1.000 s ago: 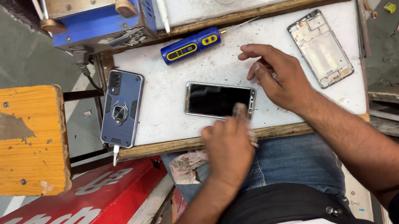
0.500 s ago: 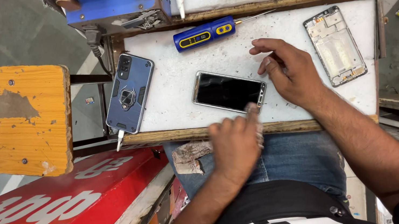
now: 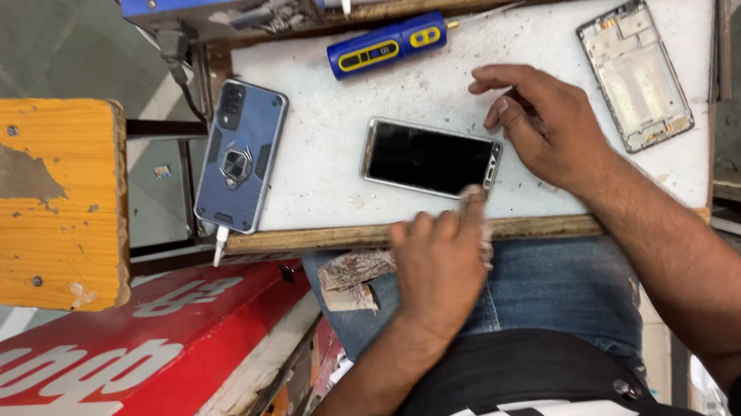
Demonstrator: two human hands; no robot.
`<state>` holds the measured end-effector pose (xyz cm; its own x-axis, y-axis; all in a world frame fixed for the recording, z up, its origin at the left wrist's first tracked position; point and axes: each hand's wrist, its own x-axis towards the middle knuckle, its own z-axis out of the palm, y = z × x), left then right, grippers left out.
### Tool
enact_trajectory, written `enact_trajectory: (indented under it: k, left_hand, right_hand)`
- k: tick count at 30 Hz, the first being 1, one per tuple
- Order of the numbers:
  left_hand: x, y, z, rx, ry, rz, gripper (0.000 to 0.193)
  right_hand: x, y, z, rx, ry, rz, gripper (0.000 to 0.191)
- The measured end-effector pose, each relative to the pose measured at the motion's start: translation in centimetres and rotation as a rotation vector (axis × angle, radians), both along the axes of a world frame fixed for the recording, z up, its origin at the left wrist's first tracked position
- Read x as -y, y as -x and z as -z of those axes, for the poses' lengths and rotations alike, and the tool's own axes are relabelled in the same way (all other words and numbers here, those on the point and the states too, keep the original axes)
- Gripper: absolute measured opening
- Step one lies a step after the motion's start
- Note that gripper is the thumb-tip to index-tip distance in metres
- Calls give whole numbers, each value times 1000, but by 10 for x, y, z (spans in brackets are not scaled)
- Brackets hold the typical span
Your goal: The person works on a smartphone at a repair bench. They wipe the phone with a patterned cloth, open a small bottle and dampen the cloth, then use a blue handheld tool to work along the edge of the phone screen while holding the phone steady, and continue wiping the device.
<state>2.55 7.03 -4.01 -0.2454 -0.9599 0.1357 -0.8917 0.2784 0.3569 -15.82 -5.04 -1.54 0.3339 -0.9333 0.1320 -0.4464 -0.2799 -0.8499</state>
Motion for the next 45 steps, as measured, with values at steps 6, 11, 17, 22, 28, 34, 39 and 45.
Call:
enact_trajectory:
  k: [6,11,17,22,28,34,39,45]
  left_hand:
    - [14,-37,2,26,-40,-119,53]
    - [18,-45,2,66,-50,-162,52]
    - [31,14,-13,32,11,33,50]
    - [64,-30,-9,107,-50,-222,65]
    - [44,29,4,161,-30,-3,57]
    - [52,-5,3,84,-33,-108,57]
    - [67,-44,-9,111,-118,-249,48]
    - [50,33,-13,43,-16,10,40]
  right_hand:
    - [2,5,-4,6,-20,27,38]
    - [0,5,-1,25,11,5,40]
    - [3,12,4,165,-40,86,45]
    - [8,17,8,153,36,97,42]
    - [2,17,9,154,63,91,44]
    - [6,19,7,153,39,117,42]
    - [4,14,2,100,19,86,34]
    - [3,7,2,41,-15,51,35]
